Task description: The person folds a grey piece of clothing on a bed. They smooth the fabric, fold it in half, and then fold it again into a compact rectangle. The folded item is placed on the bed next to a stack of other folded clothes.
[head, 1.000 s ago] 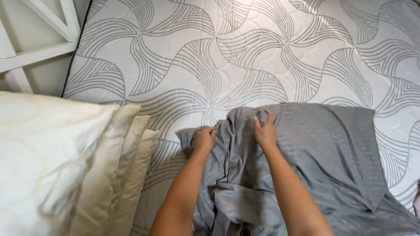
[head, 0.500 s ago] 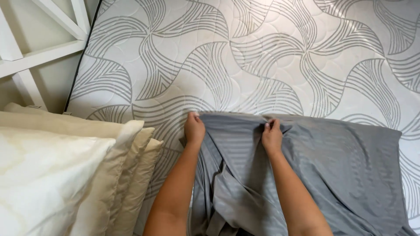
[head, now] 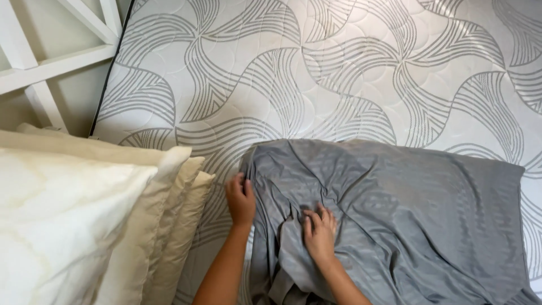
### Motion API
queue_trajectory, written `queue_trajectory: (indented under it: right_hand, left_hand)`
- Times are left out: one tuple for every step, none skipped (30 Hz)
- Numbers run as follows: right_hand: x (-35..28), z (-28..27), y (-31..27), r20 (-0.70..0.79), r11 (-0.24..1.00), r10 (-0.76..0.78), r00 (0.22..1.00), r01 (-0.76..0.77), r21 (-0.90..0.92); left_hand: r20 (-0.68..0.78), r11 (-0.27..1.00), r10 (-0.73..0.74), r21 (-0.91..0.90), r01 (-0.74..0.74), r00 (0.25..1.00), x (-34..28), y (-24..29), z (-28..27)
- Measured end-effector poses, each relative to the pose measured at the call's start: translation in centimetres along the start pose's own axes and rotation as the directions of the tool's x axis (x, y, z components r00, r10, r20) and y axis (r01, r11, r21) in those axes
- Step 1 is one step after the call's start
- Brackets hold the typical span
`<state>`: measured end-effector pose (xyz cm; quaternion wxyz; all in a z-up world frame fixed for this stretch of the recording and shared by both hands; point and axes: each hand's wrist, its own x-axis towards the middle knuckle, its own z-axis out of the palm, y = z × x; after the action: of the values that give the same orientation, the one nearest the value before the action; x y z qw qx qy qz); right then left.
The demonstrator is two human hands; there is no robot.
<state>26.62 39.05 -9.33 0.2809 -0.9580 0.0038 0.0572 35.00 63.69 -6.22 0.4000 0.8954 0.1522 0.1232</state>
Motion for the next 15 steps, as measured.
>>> queue_trajectory:
  right_hand:
    - [-0.7,-0.9,-2.2,-0.001,1.0,0.0,1.0,0.0,0.002]
    - [-1.4,-1.8,-4.4,0.068,0.998,0.023,0.997,-0.027,0.055]
    - [-2.4,-2.6,-6.6,0.138,0.993,0.042,0.99,-0.057,0.107]
    - [-2.9,-3.3,-8.5,0.138,0.992,0.042,0.989,-0.058,0.11]
    - [-3.4,-4.2,-10.3,0.264,0.994,0.096,0.96,-0.107,0.027]
    - [-3.8,-5.0,-12.1,0.378,0.987,0.161,0.912,-0.149,-0.063]
    - [-4.1,-4.9,-11.9,0.375,0.987,0.162,0.913,-0.15,-0.063]
    - [-4.4,-4.8,-11.8,0.411,0.969,0.238,0.88,-0.189,-0.157]
    - [-4.8,-4.7,-11.6,0.438,0.943,0.314,0.842,-0.221,-0.251]
    - [-5.5,-3.0,-9.4,0.438,0.943,0.313,0.843,-0.22,-0.25]
    - [-6.4,-1.5,-7.1,0.479,0.943,0.313,0.82,-0.208,-0.26]
    - [-7.3,0.0,-4.8,0.519,0.943,0.312,0.795,-0.194,-0.27]
    - [-8.0,0.7,-3.1,0.519,0.941,0.318,0.794,-0.197,-0.274]
    - [-8.8,1.5,-1.4,0.579,0.98,0.194,0.791,-0.138,-0.14]
    - [-9.4,2.3,0.3,0.618,0.997,0.062,0.784,-0.079,0.0]
  left_hand:
    - [0.0,1.0,0.001,0.001,-0.001,1.0,0.9,-1.9,0.8]
    - [0.098,0.969,-0.248,0.049,0.244,0.964,1.7,-3.7,1.5]
    - [0.176,0.875,-0.483,0.119,0.469,0.858,2.4,-5.6,2.1]
    - [0.176,0.876,-0.482,0.122,0.467,0.858,2.5,-8.9,4.0]
    - [0.251,0.899,-0.412,0.265,0.347,0.876,2.7,-11.9,6.1]
    - [0.334,0.896,-0.349,0.392,0.207,0.876,2.8,-15.0,8.1]
    - [0.335,0.898,-0.346,0.391,0.205,0.877,4.1,-11.8,6.4]
    - [0.379,0.798,-0.554,-0.015,0.603,0.741,5.3,-8.5,4.7]
    - [0.512,0.408,-0.658,-0.374,0.833,0.552,6.4,-5.4,2.8]
    - [0.512,0.409,-0.657,-0.374,0.832,0.553,6.6,-5.1,2.4]
    - [0.436,0.345,-0.711,-0.469,0.813,0.552,6.5,-4.8,2.0]
    - [0.359,0.285,-0.762,-0.561,0.778,0.538,6.5,-4.6,1.6]
    - [0.365,0.281,-0.762,-0.559,0.78,0.535,5.9,-5.7,2.6]
    - [0.271,0.383,-0.725,-0.606,0.697,0.634,5.4,-6.8,3.6]
    - [0.169,0.479,-0.674,-0.641,0.599,0.719,4.9,-7.9,4.6]
